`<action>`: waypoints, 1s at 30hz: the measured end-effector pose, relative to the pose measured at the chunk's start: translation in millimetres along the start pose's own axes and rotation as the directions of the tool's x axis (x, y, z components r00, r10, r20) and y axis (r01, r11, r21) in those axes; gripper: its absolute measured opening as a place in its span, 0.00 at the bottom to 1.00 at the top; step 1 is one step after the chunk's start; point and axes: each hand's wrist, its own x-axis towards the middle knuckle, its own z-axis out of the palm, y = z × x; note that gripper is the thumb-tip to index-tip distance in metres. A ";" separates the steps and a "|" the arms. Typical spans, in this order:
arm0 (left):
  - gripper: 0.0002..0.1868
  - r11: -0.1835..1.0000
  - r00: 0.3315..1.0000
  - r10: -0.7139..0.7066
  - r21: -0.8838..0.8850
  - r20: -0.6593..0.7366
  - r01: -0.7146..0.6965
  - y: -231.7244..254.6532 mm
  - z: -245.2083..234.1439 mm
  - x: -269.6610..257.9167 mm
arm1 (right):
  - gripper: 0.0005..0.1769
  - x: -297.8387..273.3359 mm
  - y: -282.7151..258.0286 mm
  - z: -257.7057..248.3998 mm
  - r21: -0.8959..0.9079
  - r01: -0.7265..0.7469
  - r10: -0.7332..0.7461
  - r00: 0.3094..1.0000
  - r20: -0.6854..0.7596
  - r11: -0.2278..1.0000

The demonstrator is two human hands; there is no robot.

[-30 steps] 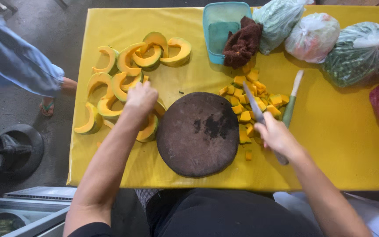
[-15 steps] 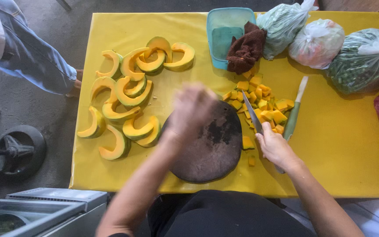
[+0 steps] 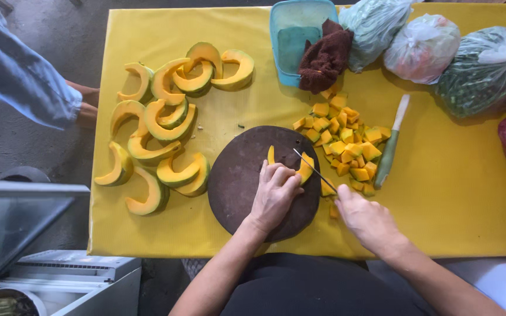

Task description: The person uses a knife to cut pumpkin slices into small cubes on a wooden cutting board. The diced pumpkin accumulates on the table next to the board.

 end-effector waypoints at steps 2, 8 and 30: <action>0.17 1.000 1.000 0.007 -0.020 -0.014 -0.007 -1.8 -0.1 0.5 | 0.09 11.9 -8.2 4.9 -0.086 -0.011 0.009 1.000 -0.021 0.996; 0.17 0.983 0.998 -0.031 -0.178 0.052 0.040 -7.3 -12.4 -1.9 | 0.13 63.4 -15.5 -14.9 0.084 0.041 -0.049 0.993 0.103 0.996; 0.13 0.993 0.983 -0.091 -0.090 -0.161 0.078 6.3 -0.1 4.6 | 0.11 16.1 -18.5 -22.5 -0.035 0.000 0.001 0.999 0.033 0.999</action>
